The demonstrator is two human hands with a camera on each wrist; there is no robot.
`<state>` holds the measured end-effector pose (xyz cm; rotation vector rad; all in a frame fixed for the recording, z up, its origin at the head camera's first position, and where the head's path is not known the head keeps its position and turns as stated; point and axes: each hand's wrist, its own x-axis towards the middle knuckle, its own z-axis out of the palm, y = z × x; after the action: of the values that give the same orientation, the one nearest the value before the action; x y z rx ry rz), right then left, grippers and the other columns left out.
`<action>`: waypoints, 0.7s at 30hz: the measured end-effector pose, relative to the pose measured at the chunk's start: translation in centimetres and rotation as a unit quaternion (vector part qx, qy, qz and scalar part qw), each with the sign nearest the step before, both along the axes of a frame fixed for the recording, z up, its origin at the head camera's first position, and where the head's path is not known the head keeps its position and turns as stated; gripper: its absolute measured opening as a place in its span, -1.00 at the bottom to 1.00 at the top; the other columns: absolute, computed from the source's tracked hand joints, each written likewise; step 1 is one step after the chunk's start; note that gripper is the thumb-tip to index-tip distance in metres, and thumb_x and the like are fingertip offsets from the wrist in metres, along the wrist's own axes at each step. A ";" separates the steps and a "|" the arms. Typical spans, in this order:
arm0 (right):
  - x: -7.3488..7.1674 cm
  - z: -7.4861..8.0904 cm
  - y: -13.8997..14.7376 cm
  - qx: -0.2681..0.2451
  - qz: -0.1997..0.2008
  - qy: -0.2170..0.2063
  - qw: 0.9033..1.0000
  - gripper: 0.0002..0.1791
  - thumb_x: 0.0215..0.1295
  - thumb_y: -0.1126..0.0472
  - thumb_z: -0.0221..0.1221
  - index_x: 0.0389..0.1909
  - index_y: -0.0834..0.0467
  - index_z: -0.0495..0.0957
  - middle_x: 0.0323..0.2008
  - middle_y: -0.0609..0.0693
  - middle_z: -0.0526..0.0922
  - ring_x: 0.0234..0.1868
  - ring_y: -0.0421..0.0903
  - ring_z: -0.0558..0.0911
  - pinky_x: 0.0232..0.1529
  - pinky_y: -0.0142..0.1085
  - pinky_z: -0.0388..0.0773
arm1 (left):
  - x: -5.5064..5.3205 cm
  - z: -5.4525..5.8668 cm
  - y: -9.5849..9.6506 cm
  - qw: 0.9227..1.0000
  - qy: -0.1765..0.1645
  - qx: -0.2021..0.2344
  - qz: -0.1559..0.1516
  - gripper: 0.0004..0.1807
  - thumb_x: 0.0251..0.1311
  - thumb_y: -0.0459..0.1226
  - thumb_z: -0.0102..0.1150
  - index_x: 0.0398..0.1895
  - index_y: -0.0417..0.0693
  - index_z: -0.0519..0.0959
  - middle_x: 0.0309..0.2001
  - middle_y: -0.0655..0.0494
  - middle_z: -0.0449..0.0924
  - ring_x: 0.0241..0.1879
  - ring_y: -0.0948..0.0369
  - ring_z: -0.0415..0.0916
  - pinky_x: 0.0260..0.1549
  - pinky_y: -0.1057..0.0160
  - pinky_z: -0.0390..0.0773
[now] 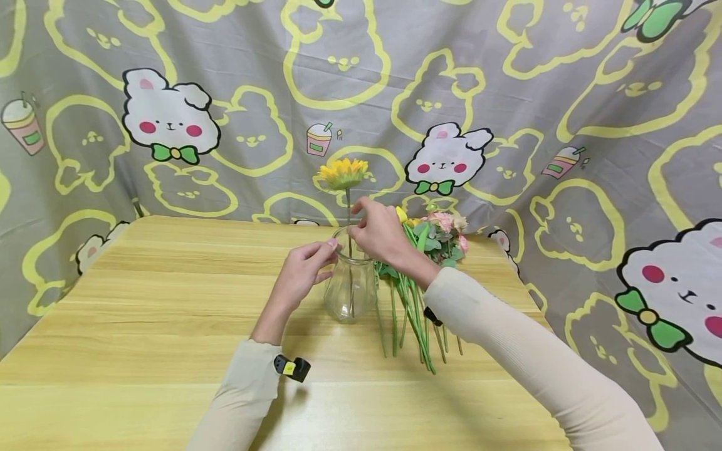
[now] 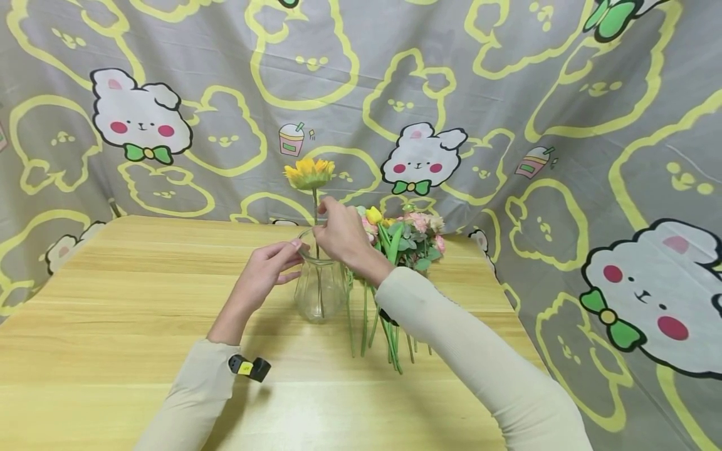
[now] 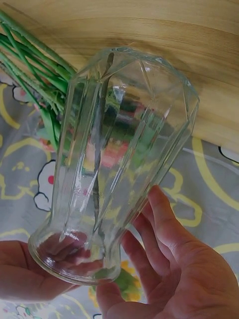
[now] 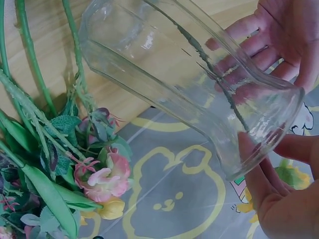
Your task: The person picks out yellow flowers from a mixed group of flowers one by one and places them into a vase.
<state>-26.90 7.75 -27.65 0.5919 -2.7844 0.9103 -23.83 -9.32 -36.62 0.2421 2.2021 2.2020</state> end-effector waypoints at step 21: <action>-0.5 1.5 2.7 -0.006 -0.048 0.035 0.998 -0.64 0.33 0.25 0.28 0.11 0.25 0.57 -0.22 0.18 0.78 -0.31 0.03 0.77 -0.31 -0.17 0.75 | 0.1 0.0 0.1 1.000 -0.001 0.000 0.001 -0.41 0.46 0.09 0.08 0.19 -0.25 0.60 0.23 -0.17 0.55 0.30 -0.04 0.51 0.16 0.05 0.65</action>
<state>-27.41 10.40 -26.14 0.4735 -2.7176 0.8702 -23.72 -9.26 -36.60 0.2374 2.2026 2.2021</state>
